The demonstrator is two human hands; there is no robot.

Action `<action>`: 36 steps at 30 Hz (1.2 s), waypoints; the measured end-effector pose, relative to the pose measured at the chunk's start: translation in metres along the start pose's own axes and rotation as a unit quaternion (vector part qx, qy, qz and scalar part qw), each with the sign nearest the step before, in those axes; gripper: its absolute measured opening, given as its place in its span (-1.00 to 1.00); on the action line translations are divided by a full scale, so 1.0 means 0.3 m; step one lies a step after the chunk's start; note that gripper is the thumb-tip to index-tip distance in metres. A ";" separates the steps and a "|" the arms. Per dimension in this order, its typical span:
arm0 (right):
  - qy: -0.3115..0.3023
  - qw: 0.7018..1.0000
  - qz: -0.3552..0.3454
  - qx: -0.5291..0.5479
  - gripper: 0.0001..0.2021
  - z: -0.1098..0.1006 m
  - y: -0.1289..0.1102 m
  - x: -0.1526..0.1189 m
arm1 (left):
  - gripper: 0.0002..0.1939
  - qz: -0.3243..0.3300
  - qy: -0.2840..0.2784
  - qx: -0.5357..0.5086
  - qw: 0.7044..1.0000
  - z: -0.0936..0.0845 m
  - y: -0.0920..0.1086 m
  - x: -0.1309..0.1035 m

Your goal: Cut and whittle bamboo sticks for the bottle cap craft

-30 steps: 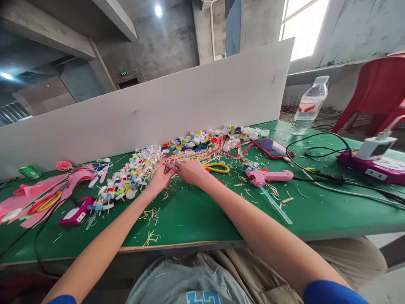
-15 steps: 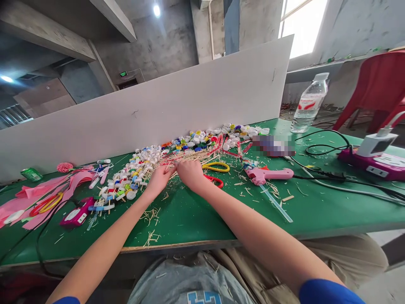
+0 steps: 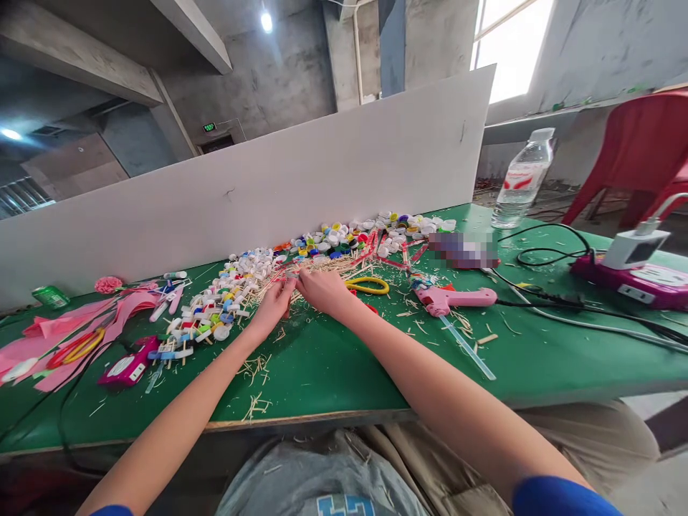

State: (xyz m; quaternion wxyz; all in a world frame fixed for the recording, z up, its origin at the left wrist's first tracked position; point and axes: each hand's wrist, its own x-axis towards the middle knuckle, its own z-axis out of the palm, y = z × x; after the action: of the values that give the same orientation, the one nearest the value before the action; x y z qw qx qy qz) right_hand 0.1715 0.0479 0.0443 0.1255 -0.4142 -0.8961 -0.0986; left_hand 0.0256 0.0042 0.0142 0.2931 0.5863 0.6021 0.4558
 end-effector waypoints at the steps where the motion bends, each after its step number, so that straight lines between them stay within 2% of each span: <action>1: -0.006 1.000 -0.012 0.000 -0.59 0.004 0.000 -0.001 | -0.47 0.004 -0.007 -0.001 1.000 0.001 -0.001 0.000; 8: -0.027 0.999 -0.047 -0.004 -0.65 0.010 0.005 -0.009 | -0.47 0.044 -0.013 0.011 0.999 -0.002 -0.013 0.007; 13: -0.017 1.000 -0.017 -0.015 -0.64 0.007 -0.017 -0.014 | -0.49 0.053 0.004 0.076 0.996 -0.021 0.012 0.007; 18: -0.010 1.000 0.016 -0.019 -0.63 0.008 -0.039 -0.013 | -0.50 0.068 0.051 0.173 0.981 -0.025 0.026 0.002; 22: -0.005 0.997 0.071 -0.022 -0.51 0.003 -0.023 -0.005 | -0.47 0.107 0.085 0.210 0.968 -0.006 0.010 -0.005; 27: 0.017 0.995 0.094 -0.020 -0.42 -0.006 0.017 -0.002 | -0.51 0.101 0.080 0.163 0.978 0.000 -0.007 0.000; 32: 0.006 1.000 0.012 0.000 -0.55 0.008 0.007 0.001 | -0.51 0.024 0.011 0.003 1.000 -0.001 0.000 -0.007; 36: -0.018 0.999 -0.043 0.009 -0.67 0.020 0.005 0.001 | -0.46 0.020 -0.024 -0.015 0.999 0.015 0.000 -0.016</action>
State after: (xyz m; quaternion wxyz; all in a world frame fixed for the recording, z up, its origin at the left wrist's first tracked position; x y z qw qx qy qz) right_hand 0.1716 0.0509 0.0387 0.1085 -0.3757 -0.9161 -0.0887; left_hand 0.0302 0.0003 0.0114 0.3069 0.6042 0.5766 0.4564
